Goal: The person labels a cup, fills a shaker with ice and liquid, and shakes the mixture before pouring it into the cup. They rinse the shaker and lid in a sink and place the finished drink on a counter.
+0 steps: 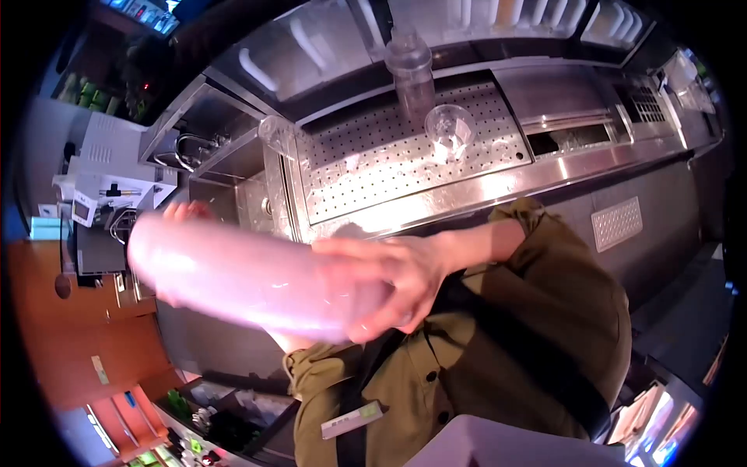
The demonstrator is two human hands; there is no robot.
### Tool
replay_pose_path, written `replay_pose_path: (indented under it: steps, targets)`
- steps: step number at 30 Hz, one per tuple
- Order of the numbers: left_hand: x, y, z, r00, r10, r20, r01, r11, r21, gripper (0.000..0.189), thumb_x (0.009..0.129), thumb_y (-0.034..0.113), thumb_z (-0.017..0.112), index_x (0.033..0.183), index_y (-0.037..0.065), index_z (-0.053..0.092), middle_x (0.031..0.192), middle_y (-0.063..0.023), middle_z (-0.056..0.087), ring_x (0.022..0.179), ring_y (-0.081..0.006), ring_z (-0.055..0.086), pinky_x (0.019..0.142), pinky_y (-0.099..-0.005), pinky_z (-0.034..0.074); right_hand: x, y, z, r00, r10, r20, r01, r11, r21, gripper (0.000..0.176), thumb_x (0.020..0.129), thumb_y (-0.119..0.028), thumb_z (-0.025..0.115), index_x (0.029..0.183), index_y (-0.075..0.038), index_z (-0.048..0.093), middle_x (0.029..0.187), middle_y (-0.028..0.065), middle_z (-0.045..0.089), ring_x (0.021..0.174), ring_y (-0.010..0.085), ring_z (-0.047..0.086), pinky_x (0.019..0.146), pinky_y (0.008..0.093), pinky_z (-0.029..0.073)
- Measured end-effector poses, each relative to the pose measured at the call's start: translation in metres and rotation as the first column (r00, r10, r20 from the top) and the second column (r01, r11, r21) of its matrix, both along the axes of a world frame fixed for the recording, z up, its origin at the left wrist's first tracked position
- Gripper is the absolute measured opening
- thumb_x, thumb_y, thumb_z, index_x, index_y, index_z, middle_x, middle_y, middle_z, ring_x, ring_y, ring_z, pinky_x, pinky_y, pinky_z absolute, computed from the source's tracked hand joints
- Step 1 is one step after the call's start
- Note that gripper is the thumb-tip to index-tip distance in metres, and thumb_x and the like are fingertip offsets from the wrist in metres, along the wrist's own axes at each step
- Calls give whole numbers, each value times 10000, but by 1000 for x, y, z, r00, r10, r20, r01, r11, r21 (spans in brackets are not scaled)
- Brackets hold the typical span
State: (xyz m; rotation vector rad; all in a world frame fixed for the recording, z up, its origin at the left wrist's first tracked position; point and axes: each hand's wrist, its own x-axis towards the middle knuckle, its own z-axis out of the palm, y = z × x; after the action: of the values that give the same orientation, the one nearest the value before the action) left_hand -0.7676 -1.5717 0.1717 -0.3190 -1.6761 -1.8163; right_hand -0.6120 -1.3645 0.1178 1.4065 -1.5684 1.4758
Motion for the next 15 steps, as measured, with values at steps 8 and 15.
replay_pose_path:
  steps: [8, 15]
  targets:
    - [-28, -11, 7, 998, -49, 37, 50, 999, -19, 256, 826, 251, 518, 912, 26, 605, 924, -109, 612, 784, -153, 595, 665, -233, 473, -20, -11, 1, 975, -200, -100, 197, 980, -35, 544, 667, -207, 643, 1192, -211, 497, 1247, 202, 398, 1154, 387, 427, 800, 434, 513]
    - [-45, -24, -29, 988, -86, 125, 104, 985, -141, 270, 814, 249, 540, 958, 28, 595, 923, -108, 611, 799, -168, 599, 711, -281, 480, -39, -35, 15, 942, -76, 327, 120, 986, -117, 708, 518, -206, 712, 1185, -144, 482, 1343, 235, 252, 1189, 429, 325, 870, 380, 440]
